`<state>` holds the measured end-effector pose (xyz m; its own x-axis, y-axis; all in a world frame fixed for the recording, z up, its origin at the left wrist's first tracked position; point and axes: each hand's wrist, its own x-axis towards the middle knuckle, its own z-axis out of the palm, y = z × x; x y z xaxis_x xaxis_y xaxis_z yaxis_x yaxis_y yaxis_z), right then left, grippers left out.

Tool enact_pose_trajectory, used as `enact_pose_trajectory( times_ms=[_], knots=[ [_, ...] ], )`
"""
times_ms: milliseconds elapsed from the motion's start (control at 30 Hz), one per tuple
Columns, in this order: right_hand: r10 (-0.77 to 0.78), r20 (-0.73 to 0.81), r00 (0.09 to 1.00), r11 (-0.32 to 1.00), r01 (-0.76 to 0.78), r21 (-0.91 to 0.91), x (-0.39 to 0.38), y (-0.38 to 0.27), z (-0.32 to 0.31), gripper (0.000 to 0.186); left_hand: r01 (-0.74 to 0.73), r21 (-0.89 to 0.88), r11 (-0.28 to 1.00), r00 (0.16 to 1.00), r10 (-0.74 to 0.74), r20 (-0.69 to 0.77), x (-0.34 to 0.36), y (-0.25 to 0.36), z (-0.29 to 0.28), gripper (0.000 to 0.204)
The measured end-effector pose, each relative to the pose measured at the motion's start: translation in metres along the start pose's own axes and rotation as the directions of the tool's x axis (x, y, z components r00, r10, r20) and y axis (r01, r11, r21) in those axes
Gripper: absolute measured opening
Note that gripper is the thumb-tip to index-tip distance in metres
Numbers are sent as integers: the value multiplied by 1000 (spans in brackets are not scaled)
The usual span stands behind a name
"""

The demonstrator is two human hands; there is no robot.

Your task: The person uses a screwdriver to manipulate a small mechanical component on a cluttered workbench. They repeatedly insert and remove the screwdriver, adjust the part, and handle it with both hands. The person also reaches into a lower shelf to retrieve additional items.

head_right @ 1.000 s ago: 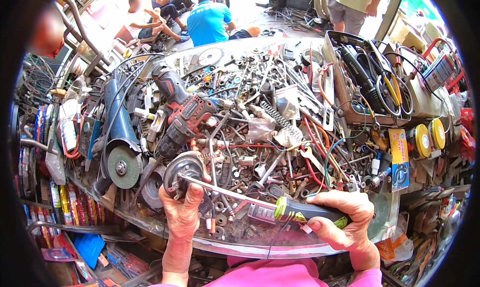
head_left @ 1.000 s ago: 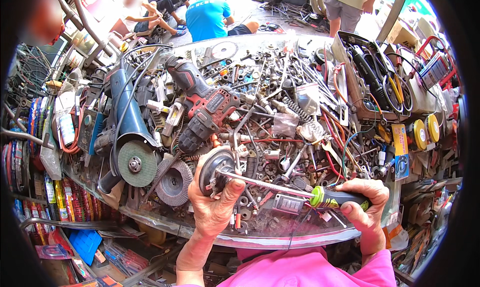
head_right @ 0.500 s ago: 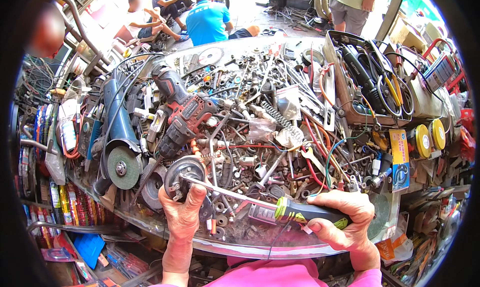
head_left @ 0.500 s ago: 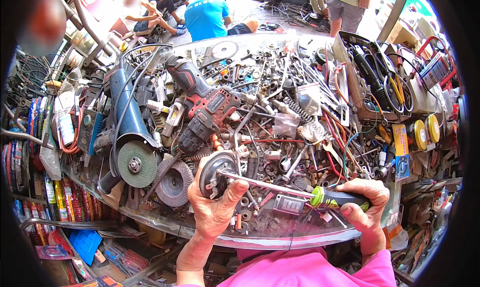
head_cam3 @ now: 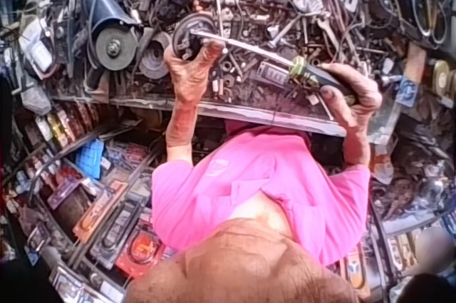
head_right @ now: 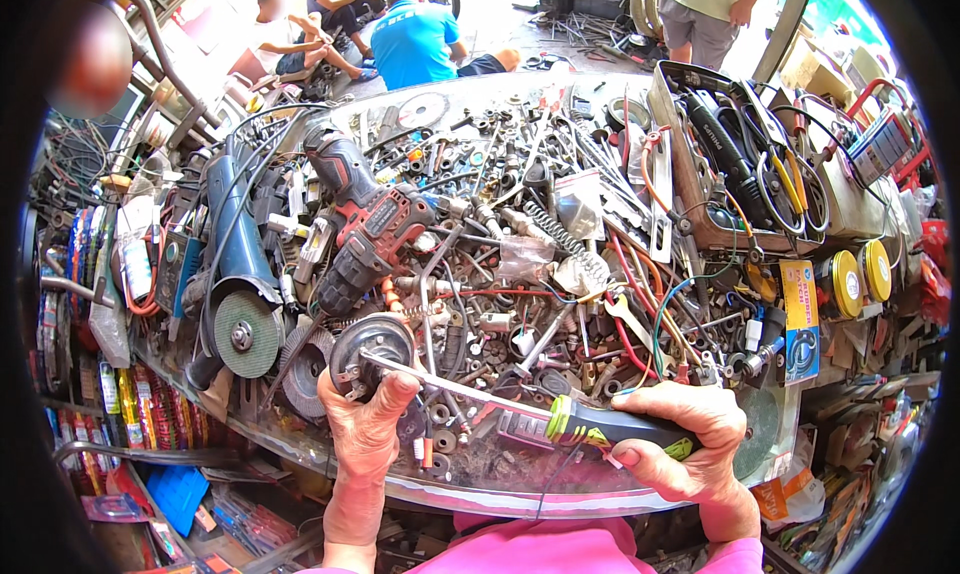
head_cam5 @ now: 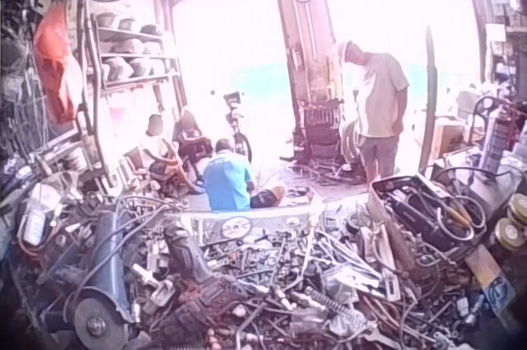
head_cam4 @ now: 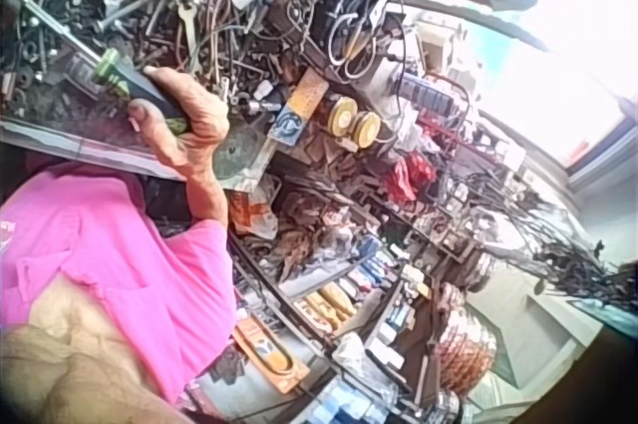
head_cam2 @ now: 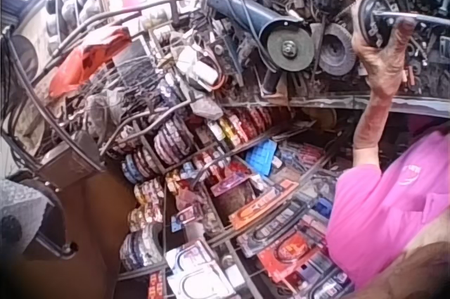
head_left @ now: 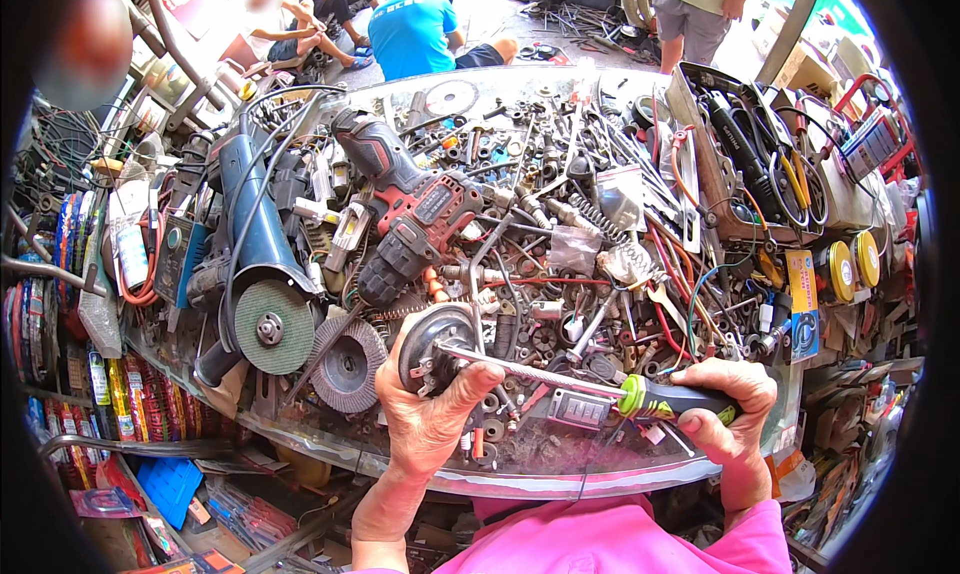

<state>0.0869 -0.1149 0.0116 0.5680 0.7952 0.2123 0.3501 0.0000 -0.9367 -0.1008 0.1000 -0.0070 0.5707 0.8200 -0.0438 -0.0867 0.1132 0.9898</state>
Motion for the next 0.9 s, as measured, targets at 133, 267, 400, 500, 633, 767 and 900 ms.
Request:
enact_pose_trajectory(
  times_ms=[133, 267, 400, 500, 633, 767, 900],
  knots=[
    [-6, -1, 1000, 1000, 6, -9, -1, 1, 0, 41, -20, 19, 1000, 1000, 20, -3, 0, -1, 0, 52],
    [-7, 8, 1000, 1000, 7, -17, -1, 1, 0, 41, -87, 76, 993, 996, 87, -1, 1, -2, 0, 53],
    [-239, -35, 970, 956, 229, -185, 0, 11, 3, 41, -182, 128, 975, 983, 184, -7, 4, -10, -3, 59],
    [-285, -53, 957, 937, 267, -226, 1, 13, 3, 44, -223, 187, 957, 973, 229, -15, 5, -13, -5, 63],
    [-200, -120, 972, 976, 188, -105, -2, 15, -3, 54, -261, 253, 932, 964, 265, 20, 3, -12, -5, 62],
    [204, -351, 914, 960, -117, 254, -7, 7, 1, 91, -281, 370, 886, 959, 276, 67, 0, -8, 2, 55],
    [355, -248, 901, 894, -250, 372, 1, -6, 7, 91, -317, 450, 835, 944, 323, 65, 2, -11, 3, 47]
  ],
)
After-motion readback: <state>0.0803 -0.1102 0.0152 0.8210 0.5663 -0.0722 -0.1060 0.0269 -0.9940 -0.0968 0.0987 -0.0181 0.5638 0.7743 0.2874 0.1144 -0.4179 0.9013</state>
